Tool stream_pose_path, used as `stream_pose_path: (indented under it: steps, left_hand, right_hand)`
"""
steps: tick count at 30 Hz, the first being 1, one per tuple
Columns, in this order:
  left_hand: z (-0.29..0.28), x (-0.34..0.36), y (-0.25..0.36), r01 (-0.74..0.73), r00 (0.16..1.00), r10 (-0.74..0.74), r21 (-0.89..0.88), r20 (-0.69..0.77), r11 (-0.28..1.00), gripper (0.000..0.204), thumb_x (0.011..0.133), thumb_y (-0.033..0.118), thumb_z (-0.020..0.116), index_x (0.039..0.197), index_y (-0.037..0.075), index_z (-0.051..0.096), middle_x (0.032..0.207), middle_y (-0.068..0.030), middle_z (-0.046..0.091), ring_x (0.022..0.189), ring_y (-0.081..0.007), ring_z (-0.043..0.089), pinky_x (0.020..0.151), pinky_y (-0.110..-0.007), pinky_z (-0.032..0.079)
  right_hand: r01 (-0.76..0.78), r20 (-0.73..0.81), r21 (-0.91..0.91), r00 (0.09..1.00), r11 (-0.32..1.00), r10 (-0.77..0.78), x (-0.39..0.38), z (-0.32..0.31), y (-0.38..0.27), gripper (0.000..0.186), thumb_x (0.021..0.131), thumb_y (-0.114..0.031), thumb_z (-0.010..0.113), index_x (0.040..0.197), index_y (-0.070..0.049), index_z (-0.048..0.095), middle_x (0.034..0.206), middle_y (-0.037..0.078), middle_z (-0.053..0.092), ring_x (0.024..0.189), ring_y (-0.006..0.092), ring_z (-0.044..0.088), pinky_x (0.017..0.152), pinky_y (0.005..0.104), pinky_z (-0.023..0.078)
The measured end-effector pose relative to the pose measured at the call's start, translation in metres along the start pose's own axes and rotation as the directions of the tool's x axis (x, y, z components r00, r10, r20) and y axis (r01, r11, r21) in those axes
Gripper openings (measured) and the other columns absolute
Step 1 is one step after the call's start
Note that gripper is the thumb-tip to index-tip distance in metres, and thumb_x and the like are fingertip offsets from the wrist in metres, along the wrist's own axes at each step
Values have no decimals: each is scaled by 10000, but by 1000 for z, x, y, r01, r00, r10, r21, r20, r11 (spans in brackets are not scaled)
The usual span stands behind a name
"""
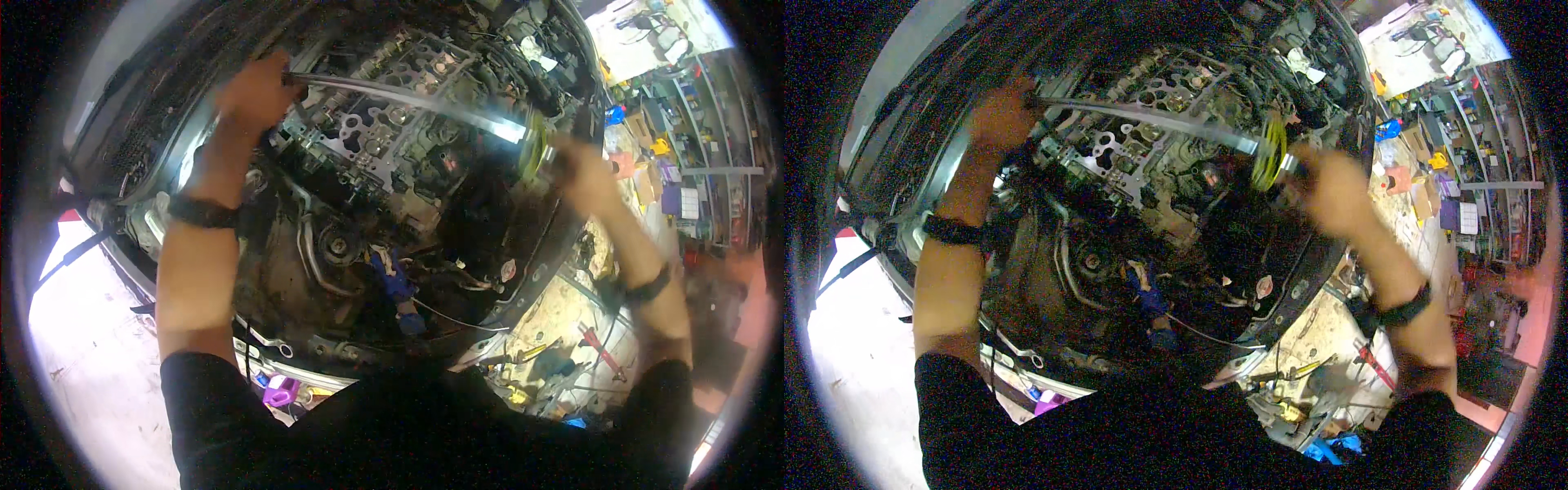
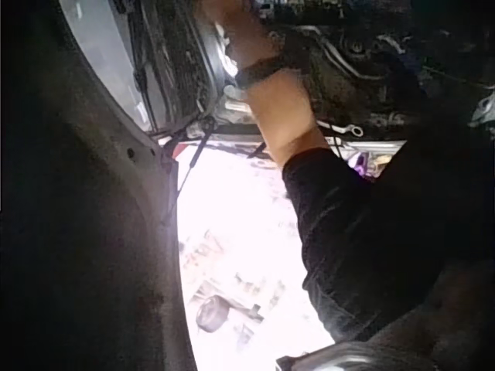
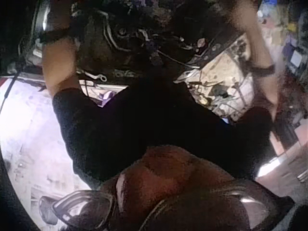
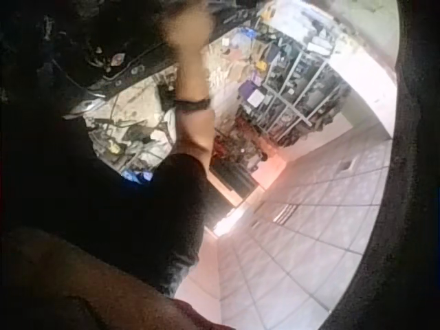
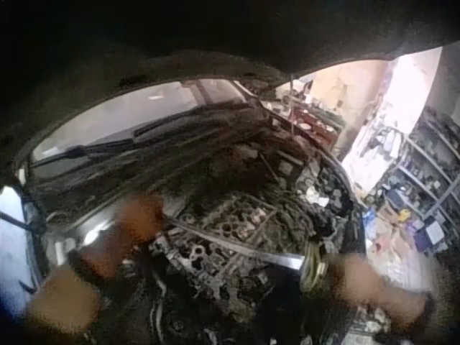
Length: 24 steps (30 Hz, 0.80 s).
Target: The recorder is using a torque wrench to tighten bolts on a cylinder head while repairing an automobile engine.
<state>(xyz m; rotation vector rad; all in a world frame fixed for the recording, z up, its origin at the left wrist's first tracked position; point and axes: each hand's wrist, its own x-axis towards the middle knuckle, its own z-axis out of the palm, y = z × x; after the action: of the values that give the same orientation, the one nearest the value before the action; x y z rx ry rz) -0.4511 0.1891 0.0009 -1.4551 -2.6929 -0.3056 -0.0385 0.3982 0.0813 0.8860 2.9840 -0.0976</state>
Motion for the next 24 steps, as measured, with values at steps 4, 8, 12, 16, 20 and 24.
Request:
stream_pose_path:
  steps: [4,8,12,16,20,24]
  left_hand:
    - [19,6,18,107,993,-102,-80,56,991,403,849,362,654,1146,105,562,1051,-176,679,1017,-380,639,846,-511,511]
    - [23,13,27,255,965,-246,-102,95,961,409,861,368,634,1156,94,561,1060,-197,674,1029,-386,636,863,-524,508]
    - [34,13,20,275,961,-274,-36,31,961,405,869,367,623,1136,70,555,1073,-201,672,1031,-400,634,869,-520,511]
    - [42,17,21,290,955,-286,-43,83,956,402,871,372,621,1121,65,554,1051,-209,674,1002,-411,640,849,-522,516]
    - [44,15,24,264,964,-263,-10,46,964,387,874,377,620,1084,58,562,1033,-217,673,993,-417,640,839,-527,515]
    - [30,18,27,278,960,-277,0,48,961,379,875,378,618,1072,57,576,1031,-217,674,995,-416,639,841,-528,512]
  right_hand:
    - [120,-49,-117,991,986,-126,127,-19,82,364,870,-164,596,1226,-89,609,1132,194,651,993,392,631,874,443,497]
    - [276,85,-268,961,923,-263,220,-3,100,390,863,-152,591,1248,-87,598,1124,213,652,1038,387,625,900,435,493]
    - [271,53,-207,963,940,-266,266,4,75,421,857,-138,578,1274,-83,586,1130,226,653,1024,366,642,907,424,492]
    - [222,132,-158,970,962,-202,335,43,128,379,883,-169,562,1252,-100,616,1156,208,655,1024,351,650,900,428,502]
    - [-12,284,122,958,993,-24,352,47,124,443,959,-266,552,1369,-104,507,1329,164,533,1184,299,543,928,439,487]
    - [-69,364,299,930,952,-47,364,33,123,499,992,-227,534,1453,-73,419,1424,178,473,1274,308,488,996,463,456]
